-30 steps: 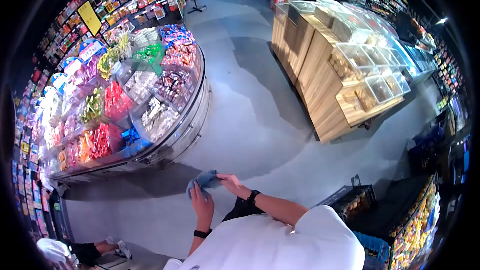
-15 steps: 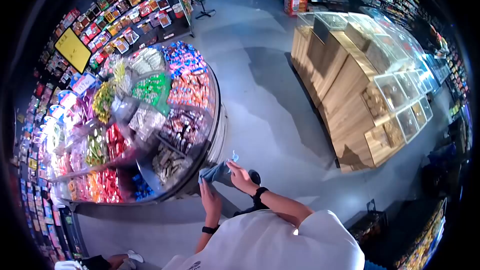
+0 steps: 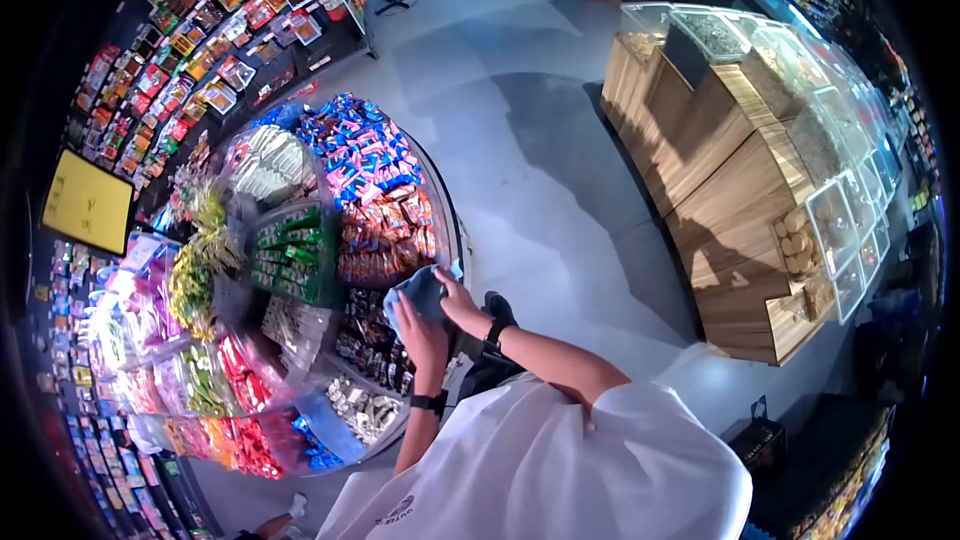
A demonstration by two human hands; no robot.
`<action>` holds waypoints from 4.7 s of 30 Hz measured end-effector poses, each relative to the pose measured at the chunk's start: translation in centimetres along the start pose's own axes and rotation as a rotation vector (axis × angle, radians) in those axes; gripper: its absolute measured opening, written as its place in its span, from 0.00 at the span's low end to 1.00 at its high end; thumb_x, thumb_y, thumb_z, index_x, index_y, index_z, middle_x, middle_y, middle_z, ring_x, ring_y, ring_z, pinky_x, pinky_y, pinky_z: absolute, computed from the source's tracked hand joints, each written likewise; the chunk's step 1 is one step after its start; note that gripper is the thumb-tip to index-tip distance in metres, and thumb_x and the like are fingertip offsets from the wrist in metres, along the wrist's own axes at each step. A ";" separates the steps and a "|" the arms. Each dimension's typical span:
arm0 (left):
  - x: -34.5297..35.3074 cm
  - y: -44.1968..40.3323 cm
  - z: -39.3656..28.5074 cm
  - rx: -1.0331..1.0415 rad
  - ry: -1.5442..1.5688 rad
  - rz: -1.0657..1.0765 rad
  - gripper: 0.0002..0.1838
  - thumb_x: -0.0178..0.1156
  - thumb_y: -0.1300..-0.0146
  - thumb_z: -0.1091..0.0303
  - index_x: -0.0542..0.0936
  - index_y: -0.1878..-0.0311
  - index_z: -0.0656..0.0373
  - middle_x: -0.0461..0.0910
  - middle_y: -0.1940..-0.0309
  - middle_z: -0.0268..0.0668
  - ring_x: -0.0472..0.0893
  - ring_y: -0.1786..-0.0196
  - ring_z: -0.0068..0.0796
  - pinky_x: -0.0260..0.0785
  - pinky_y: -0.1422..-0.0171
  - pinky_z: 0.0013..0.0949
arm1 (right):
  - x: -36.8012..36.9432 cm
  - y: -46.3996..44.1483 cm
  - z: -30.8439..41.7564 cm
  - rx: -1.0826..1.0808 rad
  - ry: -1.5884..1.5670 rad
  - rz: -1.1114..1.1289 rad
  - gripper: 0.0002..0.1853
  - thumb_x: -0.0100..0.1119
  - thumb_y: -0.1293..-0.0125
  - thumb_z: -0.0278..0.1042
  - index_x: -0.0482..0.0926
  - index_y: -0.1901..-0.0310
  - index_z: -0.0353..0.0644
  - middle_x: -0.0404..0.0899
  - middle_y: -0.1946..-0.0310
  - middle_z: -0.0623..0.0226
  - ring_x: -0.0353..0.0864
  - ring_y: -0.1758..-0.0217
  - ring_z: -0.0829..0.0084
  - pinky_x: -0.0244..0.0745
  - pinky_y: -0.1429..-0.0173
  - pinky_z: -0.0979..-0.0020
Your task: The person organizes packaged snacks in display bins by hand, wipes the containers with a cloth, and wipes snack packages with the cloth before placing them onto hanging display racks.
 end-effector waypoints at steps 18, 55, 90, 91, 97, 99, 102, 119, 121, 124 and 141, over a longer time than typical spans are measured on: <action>11.2 -22.7 -0.7 -0.067 0.088 0.166 0.34 0.50 0.36 0.78 0.62 0.25 0.69 0.65 0.28 0.61 0.63 0.26 0.66 0.58 0.22 0.50 | -1.6 -24.9 1.2 0.524 -0.295 0.388 0.19 0.45 0.29 0.25 0.81 0.42 0.33 0.81 0.61 0.68 0.78 0.63 0.80 0.73 0.59 0.77; 26.2 -112.6 -2.0 -0.114 0.489 0.045 0.05 0.68 0.39 0.75 0.82 0.61 0.62 0.84 0.62 0.41 0.83 0.60 0.43 0.74 0.55 0.39 | -25.8 -108.0 37.3 -0.116 0.424 0.556 0.11 0.60 0.28 0.28 0.84 0.48 0.34 0.86 0.54 0.61 0.84 0.54 0.68 0.79 0.47 0.70; 6.3 -170.6 45.5 -0.519 0.670 -0.242 0.07 0.57 0.33 0.74 0.79 0.55 0.66 0.84 0.73 0.39 0.81 0.69 0.19 0.73 0.65 0.29 | 47.1 -166.2 32.5 -0.066 -0.035 1.214 0.20 0.56 0.32 0.35 0.77 0.42 0.36 0.83 0.50 0.63 0.79 0.46 0.73 0.74 0.42 0.68; 3.8 -171.9 46.3 -0.564 0.696 -0.280 0.08 0.59 0.33 0.72 0.79 0.55 0.65 0.78 0.79 0.46 0.79 0.77 0.28 0.67 0.71 0.34 | 49.1 -167.3 32.7 -0.061 -0.041 1.197 0.20 0.56 0.29 0.39 0.78 0.43 0.35 0.83 0.50 0.63 0.79 0.46 0.73 0.74 0.43 0.67; -6.2 -175.8 56.0 -0.616 0.369 -0.485 0.07 0.60 0.32 0.70 0.80 0.55 0.62 0.81 0.80 0.45 0.80 0.80 0.39 0.69 0.73 0.37 | 59.4 -170.9 32.8 0.390 0.226 1.336 0.17 0.55 0.23 0.43 0.79 0.46 0.36 0.83 0.52 0.71 0.79 0.49 0.79 0.73 0.43 0.75; -7.8 -177.6 59.4 -0.629 0.371 -0.467 0.07 0.61 0.31 0.70 0.80 0.55 0.62 0.81 0.78 0.47 0.83 0.77 0.43 0.70 0.71 0.37 | 63.9 -171.8 33.5 0.474 0.153 1.306 0.17 0.56 0.23 0.42 0.79 0.45 0.37 0.82 0.52 0.71 0.79 0.48 0.79 0.73 0.42 0.75; -9.9 -180.6 64.2 -0.630 0.357 -0.409 0.07 0.61 0.30 0.69 0.81 0.57 0.62 0.82 0.77 0.48 0.83 0.75 0.47 0.71 0.70 0.39 | 72.4 -174.5 35.3 0.494 -0.042 1.247 0.10 0.54 0.23 0.35 0.80 0.48 0.40 0.82 0.57 0.71 0.79 0.52 0.78 0.75 0.48 0.73; -20.3 -195.2 91.7 -0.630 0.906 -0.176 0.11 0.53 0.23 0.70 0.78 0.44 0.65 0.78 0.74 0.32 0.74 0.73 0.17 0.68 0.67 0.25 | 108.4 -185.9 37.0 0.310 -0.082 1.536 0.09 0.60 0.33 0.36 0.78 0.55 0.43 0.80 0.61 0.62 0.80 0.55 0.65 0.76 0.50 0.65; -21.5 -196.6 95.2 -0.568 0.954 -0.199 0.12 0.52 0.22 0.70 0.77 0.43 0.65 0.79 0.73 0.32 0.75 0.72 0.17 0.69 0.66 0.25 | 111.5 -187.7 38.1 0.266 -0.065 1.484 0.09 0.61 0.34 0.37 0.79 0.55 0.44 0.80 0.62 0.62 0.81 0.56 0.64 0.77 0.52 0.64; -24.9 -198.1 102.6 -0.514 1.014 -0.300 0.13 0.51 0.22 0.69 0.75 0.41 0.66 0.80 0.68 0.36 0.79 0.68 0.21 0.71 0.63 0.26 | 117.3 -191.3 42.0 0.057 -0.006 1.340 0.10 0.62 0.35 0.39 0.79 0.56 0.44 0.81 0.63 0.62 0.81 0.58 0.62 0.77 0.54 0.62; -48.1 -230.3 135.7 -0.068 0.732 -0.504 0.37 0.67 0.32 0.65 0.61 0.26 0.69 0.68 0.32 0.48 0.70 0.31 0.37 0.61 0.27 0.37 | 137.0 -202.5 55.9 -0.806 0.720 0.641 0.20 0.65 0.37 0.41 0.81 0.45 0.45 0.82 0.55 0.66 0.82 0.51 0.63 0.74 0.48 0.63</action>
Point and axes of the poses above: each hand's wrist, its own y-axis away from the middle knuckle, its own x-axis out of the palm, z = x × y, the point moved 10 cm from there along -y, towards the middle knuckle
